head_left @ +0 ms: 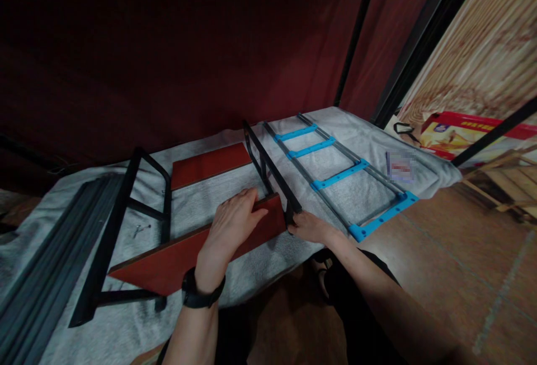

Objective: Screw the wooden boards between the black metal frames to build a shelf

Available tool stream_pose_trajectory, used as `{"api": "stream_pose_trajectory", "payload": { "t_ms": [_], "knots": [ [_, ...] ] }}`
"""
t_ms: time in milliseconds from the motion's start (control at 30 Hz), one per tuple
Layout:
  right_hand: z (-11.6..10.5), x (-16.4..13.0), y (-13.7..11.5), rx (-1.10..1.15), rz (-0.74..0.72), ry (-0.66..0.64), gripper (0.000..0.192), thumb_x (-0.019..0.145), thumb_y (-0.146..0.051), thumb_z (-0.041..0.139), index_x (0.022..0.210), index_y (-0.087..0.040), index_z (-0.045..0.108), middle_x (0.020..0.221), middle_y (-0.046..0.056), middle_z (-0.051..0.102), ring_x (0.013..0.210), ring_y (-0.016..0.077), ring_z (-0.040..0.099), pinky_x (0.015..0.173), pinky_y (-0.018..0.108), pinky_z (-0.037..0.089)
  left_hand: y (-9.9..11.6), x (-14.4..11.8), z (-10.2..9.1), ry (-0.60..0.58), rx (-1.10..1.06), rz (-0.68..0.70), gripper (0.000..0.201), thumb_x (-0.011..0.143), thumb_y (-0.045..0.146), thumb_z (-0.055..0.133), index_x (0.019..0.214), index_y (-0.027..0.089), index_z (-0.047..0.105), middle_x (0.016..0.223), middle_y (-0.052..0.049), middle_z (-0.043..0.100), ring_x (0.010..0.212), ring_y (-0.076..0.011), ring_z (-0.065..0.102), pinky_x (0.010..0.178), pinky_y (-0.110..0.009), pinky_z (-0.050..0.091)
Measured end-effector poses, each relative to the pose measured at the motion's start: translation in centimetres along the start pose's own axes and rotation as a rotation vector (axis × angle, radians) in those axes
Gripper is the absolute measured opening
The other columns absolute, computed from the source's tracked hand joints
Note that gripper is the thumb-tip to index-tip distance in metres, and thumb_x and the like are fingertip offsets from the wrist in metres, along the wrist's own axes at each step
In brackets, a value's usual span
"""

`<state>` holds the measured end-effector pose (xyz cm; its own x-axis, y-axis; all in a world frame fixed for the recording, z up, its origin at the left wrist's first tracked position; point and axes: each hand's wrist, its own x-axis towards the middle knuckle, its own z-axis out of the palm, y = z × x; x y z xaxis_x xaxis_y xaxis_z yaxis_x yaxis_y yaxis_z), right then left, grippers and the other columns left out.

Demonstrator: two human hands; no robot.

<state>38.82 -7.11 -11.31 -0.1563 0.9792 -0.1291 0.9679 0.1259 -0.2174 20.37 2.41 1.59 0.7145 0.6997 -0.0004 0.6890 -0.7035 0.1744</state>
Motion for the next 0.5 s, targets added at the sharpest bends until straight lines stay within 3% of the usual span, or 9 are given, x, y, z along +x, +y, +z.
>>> {"api": "stream_pose_trajectory", "payload": {
  "t_ms": [100, 167, 267, 333, 400, 500],
  "knots": [
    [0.2, 0.1, -0.2, -0.008, -0.012, 0.058, 0.029, 0.097, -0.021, 0.046, 0.102, -0.011, 0.072, 0.107, 0.016, 0.071, 0.109, 0.0245, 0.062, 0.091, 0.033, 0.049, 1.6, -0.4, 0.3, -0.029, -0.041, 0.055, 0.021, 0.092, 0.035, 0.058, 0.109, 0.023, 0.057, 0.106, -0.005, 0.07, 0.094, -0.0226, 0.067, 0.076, -0.031, 0.046],
    [0.3, 0.1, -0.2, -0.069, -0.076, 0.036, 0.028, 0.097, -0.018, 0.045, 0.097, -0.012, 0.073, 0.106, 0.016, 0.071, 0.108, 0.0253, 0.062, 0.09, 0.035, 0.049, 2.4, -0.5, 0.8, -0.017, -0.016, 0.044, 0.032, 0.093, 0.029, 0.055, 0.125, 0.022, 0.051, 0.105, -0.006, 0.071, 0.093, -0.0231, 0.068, 0.077, -0.032, 0.047],
    [0.5, 0.2, -0.1, -0.084, -0.061, 0.015, 0.031, 0.097, -0.017, 0.043, 0.091, -0.013, 0.073, 0.099, 0.016, 0.072, 0.105, 0.0254, 0.063, 0.087, 0.036, 0.051, 2.9, -0.4, 1.3, 0.0, 0.005, 0.056, 0.059, 0.095, 0.023, 0.052, 0.149, 0.025, 0.031, 0.102, -0.006, 0.072, 0.093, -0.0233, 0.069, 0.078, -0.032, 0.047],
    [0.6, 0.3, 0.0, -0.017, 0.005, 0.043, 0.029, 0.096, -0.017, 0.044, 0.093, -0.012, 0.072, 0.099, 0.016, 0.072, 0.105, 0.0245, 0.063, 0.088, 0.035, 0.051, 2.8, -0.4, 1.3, -0.006, -0.031, 0.113, 0.071, 0.094, 0.022, 0.054, 0.156, 0.032, 0.019, 0.107, -0.004, 0.072, 0.096, -0.0219, 0.069, 0.079, -0.031, 0.047],
    [0.8, 0.4, 0.0, 0.081, 0.036, 0.078, 0.026, 0.094, -0.016, 0.046, 0.098, -0.012, 0.071, 0.1, 0.015, 0.072, 0.107, 0.0238, 0.063, 0.091, 0.035, 0.05, 2.8, -0.6, 1.2, -0.022, -0.082, 0.188, 0.073, 0.094, 0.023, 0.057, 0.155, 0.038, 0.021, 0.115, -0.002, 0.07, 0.101, -0.02, 0.068, 0.082, -0.029, 0.047],
    [1.0, 0.5, 0.2, 0.212, 0.053, 0.115, 0.029, 0.089, -0.011, 0.047, 0.107, -0.01, 0.069, 0.105, 0.014, 0.072, 0.11, 0.0225, 0.062, 0.097, 0.033, 0.048, 3.3, -0.7, 1.1, -0.042, -0.095, 0.243, 0.062, 0.092, 0.03, 0.062, 0.149, 0.037, 0.037, 0.121, -0.002, 0.068, 0.107, -0.0201, 0.066, 0.084, -0.028, 0.047]
  ]
}}
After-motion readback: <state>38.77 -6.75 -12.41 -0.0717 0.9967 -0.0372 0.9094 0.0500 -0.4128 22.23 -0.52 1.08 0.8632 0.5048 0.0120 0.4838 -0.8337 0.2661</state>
